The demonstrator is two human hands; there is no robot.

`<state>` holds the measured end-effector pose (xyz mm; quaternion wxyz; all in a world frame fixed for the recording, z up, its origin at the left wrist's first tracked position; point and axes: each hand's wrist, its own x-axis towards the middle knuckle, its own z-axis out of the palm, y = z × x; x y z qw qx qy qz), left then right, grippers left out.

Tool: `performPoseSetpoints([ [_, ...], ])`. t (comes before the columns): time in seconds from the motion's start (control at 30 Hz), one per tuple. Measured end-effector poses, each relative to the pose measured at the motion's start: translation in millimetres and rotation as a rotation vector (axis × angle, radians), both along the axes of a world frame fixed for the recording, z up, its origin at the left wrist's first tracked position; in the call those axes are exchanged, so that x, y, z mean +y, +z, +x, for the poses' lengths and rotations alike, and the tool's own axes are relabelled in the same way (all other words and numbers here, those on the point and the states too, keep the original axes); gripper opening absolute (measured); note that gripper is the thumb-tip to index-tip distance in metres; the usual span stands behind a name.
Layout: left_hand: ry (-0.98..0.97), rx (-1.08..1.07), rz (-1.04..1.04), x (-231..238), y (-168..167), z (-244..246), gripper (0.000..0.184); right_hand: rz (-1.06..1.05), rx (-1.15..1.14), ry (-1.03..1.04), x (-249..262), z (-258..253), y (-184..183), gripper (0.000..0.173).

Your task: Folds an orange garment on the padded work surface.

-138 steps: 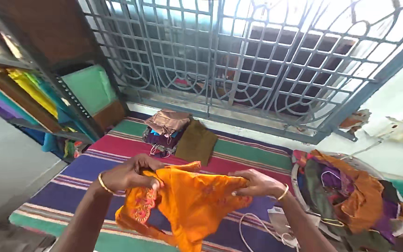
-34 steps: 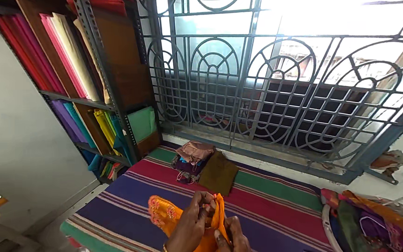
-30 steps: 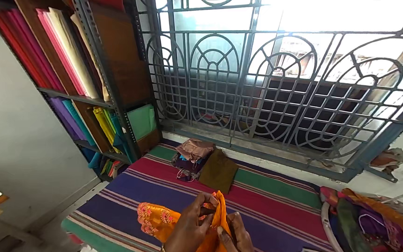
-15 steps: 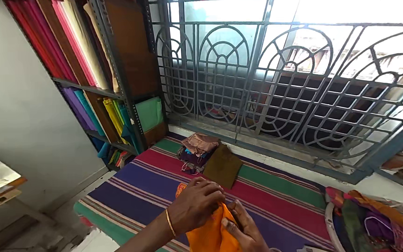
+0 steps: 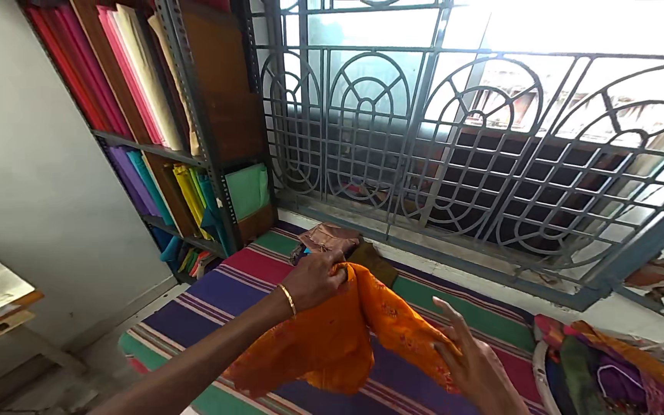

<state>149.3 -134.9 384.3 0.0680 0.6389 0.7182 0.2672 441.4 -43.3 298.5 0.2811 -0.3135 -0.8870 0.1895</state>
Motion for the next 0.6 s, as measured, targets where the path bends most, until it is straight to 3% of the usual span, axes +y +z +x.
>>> performPoseSetpoints([
  [0.17,0.117,-0.485,-0.133,23.7,15.4,-1.4,0.031,0.158,0.167,0.061,-38.9,-34.4,-3.7,0.033],
  [0.27,0.181,-0.768,-0.137,30.7,15.0,4.1,0.032,0.097,0.171,-0.007,-51.2,-47.3,-4.0,0.033],
  [0.33,0.218,-0.89,-0.143,32.0,16.4,9.5,0.03,-0.081,0.092,-0.042,-58.1,-47.9,8.1,0.035],
  [0.47,0.244,-0.952,-0.14,31.0,17.5,18.4,0.031,-0.287,0.037,-0.079,-79.4,-52.1,20.4,0.099],
  [0.6,0.266,-0.975,-0.108,33.2,17.4,25.1,0.032,-0.266,-0.023,-0.149,-107.9,-71.5,19.8,0.131],
])
